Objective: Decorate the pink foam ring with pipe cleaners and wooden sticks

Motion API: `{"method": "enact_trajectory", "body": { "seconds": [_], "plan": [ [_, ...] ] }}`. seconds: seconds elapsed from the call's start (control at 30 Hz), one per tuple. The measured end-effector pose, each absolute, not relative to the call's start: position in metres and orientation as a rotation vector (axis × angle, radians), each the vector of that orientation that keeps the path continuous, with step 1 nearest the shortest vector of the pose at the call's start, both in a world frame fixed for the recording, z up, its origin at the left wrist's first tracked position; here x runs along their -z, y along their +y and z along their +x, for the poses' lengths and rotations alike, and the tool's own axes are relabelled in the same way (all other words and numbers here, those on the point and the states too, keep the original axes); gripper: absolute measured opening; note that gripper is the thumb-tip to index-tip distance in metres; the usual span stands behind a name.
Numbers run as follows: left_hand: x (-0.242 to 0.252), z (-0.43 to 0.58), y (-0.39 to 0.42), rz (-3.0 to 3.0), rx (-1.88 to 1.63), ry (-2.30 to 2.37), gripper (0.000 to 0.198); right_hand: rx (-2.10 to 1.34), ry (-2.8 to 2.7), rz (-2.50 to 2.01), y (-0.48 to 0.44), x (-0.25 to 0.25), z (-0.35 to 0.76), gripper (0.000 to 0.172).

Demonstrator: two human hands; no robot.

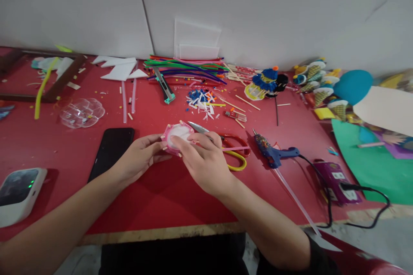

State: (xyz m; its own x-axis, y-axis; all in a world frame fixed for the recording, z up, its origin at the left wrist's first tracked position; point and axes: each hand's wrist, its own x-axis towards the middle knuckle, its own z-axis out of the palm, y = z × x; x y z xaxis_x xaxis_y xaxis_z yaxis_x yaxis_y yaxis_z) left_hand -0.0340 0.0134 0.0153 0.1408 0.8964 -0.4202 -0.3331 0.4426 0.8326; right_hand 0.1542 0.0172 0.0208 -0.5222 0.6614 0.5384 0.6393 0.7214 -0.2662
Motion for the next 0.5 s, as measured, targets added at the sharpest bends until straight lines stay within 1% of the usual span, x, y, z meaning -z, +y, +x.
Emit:
{"method": "enact_trajectory", "body": {
  "seconds": [0.1,0.2,0.33,0.5],
  "plan": [
    [-0.0128,-0.0355,0.0138,0.661,-0.977,1.029,0.024,0.050,-2.275,-0.971,0.0187,-0.0199,0.1546,0.024],
    [-0.0107,-0.0358,0.0146,0.668,-0.979,0.990,0.027,0.017,-2.294,-0.965,0.0195,-0.0198,0.1554,0.018],
    [-0.0087,-0.0349,0.0152,0.676,-0.991,0.943,0.031,-0.081,-2.319,-0.945,0.0195,-0.0211,0.1563,0.018],
    [-0.0116,-0.0347,0.0134,0.678,-1.023,0.937,0.031,-0.059,-2.321,-0.984,0.0193,-0.0221,0.1564,0.022]
  ]
}}
